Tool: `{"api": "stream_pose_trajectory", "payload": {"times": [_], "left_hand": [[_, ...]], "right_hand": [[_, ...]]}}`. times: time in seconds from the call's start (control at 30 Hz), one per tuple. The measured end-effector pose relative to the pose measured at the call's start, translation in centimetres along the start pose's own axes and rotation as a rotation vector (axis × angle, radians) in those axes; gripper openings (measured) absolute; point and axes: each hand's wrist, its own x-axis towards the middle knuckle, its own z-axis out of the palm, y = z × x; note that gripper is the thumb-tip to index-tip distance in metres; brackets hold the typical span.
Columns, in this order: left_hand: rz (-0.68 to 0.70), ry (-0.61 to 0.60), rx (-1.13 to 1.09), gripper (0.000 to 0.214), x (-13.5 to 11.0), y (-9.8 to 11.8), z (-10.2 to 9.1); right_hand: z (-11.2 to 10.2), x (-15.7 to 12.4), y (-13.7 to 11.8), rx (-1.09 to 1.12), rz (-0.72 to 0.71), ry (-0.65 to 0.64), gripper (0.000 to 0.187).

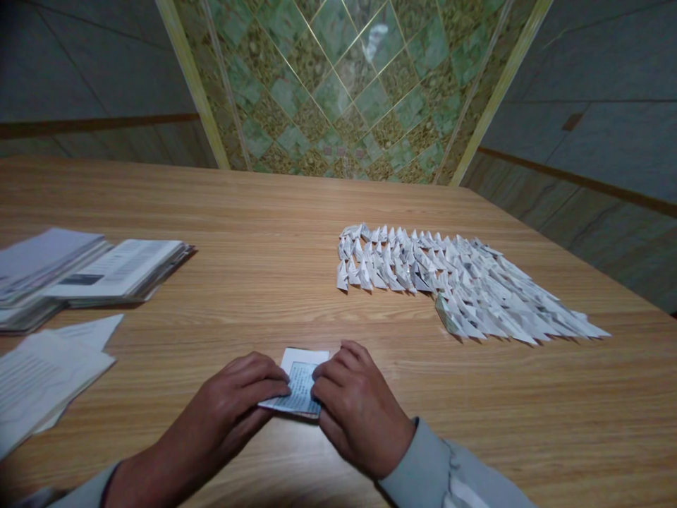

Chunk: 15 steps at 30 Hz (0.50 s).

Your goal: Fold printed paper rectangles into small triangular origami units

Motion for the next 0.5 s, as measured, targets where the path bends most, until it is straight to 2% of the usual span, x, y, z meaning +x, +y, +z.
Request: {"api": "stream_pose_trajectory", "payload": {"times": [0.07,0.2,0.3,0.37,0.5], "left_hand": [[-0.046,0.003,-0.007,0.014,0.0,0.0,0.1],[-0.221,0.01,0.025,0.017,0.1,0.2,0.2],[-0.308,0.011,0.048,0.015,0.3,0.2,0.4],[-0.335,0.039,0.038,0.009,0.4,0.2,0.5],[-0.313,0.116,0.032,0.043,0.4,-0.1,0.8]], "right_hand": [[0.0,0.0,0.0,0.046,0.034,0.01,0.004],[0.2,0.3,0.3,0.156,0.158,0.031,0.01],[0.4,0.6,0.2,0.194,0.27,0.072,0.002],[0.6,0.7,0.2,0.199,0.35,0.113,0.013],[1.3,0.9,0.4,0.167,0.422,0.142,0.036]]}}
